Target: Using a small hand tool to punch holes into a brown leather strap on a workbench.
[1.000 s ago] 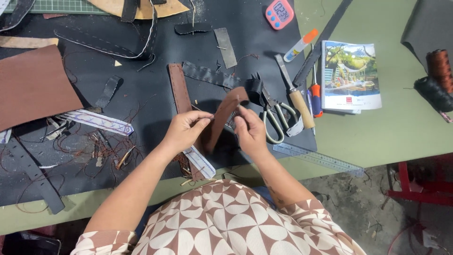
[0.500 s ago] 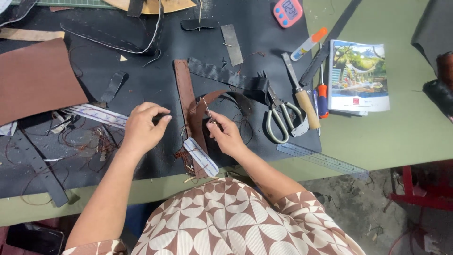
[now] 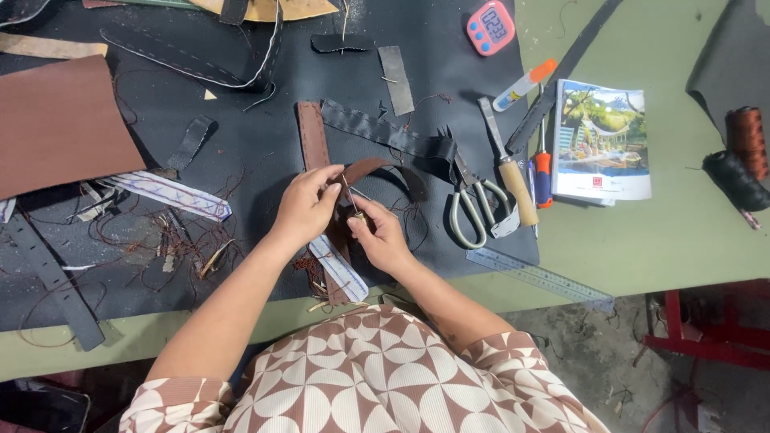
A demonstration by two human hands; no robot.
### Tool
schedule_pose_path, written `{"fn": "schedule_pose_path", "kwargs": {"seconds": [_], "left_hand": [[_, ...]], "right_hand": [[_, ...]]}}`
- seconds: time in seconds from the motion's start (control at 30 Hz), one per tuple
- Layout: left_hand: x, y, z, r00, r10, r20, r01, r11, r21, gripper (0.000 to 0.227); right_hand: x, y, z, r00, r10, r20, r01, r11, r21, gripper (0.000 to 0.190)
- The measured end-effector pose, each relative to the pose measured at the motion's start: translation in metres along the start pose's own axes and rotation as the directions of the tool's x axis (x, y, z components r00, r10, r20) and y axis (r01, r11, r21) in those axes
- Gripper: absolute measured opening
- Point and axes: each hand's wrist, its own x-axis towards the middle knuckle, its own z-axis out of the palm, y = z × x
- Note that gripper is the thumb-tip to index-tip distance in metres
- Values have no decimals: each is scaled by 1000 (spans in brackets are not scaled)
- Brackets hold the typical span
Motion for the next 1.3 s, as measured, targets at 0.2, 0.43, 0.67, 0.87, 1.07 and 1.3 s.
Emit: {"fn": "schedule_pose_path", "kwargs": {"seconds": [0.2,0.43,0.67,0.87,1.07,1.3], "left_hand": [[1,-2,-4,997,19,-70,-9,990,143,12],[-1,-2,-3,993,-57,-104,68,992,110,8],[6,3,-12,942,-334,-41,321,928,-191,19],[8,17,-14,959,-272,-80,245,936,-252,17],[-13,9,-4,976,-212,-56,207,974,-93,19],[-15,29,-3,991,-100,92,70,956,286,45]], "right_hand": [[1,4,-2,999,-37,13,38,998,-58,39],[3,-10,-1,999,-32,-17,31,999,-37,39],[0,-6,1,997,-76,-18,73,989,-130,41],[1,-4,1,998,-64,-26,60,990,-128,40],[1,4,3,995,47,-89,-46,999,13,39],[-8,42,3,977,178,-116,-150,965,214,39]]}}
